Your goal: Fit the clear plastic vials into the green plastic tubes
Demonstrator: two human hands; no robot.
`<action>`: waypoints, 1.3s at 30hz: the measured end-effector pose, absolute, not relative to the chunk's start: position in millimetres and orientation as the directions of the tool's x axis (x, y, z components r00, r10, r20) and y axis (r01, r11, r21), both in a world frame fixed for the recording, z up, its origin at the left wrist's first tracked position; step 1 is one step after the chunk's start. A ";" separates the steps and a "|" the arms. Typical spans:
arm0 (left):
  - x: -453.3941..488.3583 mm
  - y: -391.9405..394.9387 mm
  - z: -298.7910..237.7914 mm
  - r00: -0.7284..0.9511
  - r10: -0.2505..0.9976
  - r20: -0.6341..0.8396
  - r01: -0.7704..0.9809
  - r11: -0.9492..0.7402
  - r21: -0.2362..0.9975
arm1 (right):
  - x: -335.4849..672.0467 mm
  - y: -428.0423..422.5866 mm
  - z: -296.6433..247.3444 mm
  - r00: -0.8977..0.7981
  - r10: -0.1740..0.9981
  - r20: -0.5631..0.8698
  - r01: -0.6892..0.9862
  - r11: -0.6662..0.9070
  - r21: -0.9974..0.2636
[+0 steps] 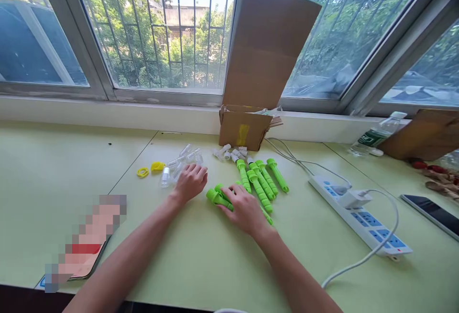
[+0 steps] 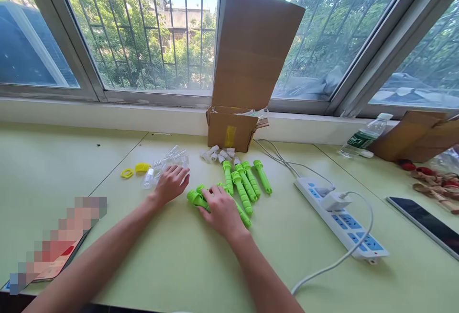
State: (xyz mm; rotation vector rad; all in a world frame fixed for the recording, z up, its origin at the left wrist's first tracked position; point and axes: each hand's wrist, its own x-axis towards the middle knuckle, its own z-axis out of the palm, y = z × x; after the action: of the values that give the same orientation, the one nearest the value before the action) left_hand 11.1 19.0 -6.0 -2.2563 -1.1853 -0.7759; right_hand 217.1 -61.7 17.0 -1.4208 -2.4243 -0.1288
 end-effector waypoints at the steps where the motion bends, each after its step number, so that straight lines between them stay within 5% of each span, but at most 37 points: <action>1: 10.8 18.9 -6.2 0.465 0.581 0.668 0.846 -0.515 -0.141 | 217.3 -61.5 17.2 -0.448 0.834 0.323 0.863 0.497 -0.087; 39: 4.9 13.9 -2.3 0.442 0.626 0.643 0.856 -0.509 -0.094 | 213.6 -55.9 20.3 -0.439 0.839 0.321 0.879 0.475 -0.041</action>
State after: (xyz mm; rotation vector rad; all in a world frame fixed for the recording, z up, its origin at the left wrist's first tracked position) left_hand 4.9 13.9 -2.3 -2.2913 -1.2521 -0.7698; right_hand 213.6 -55.9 20.3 -1.4590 -2.4290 -0.1897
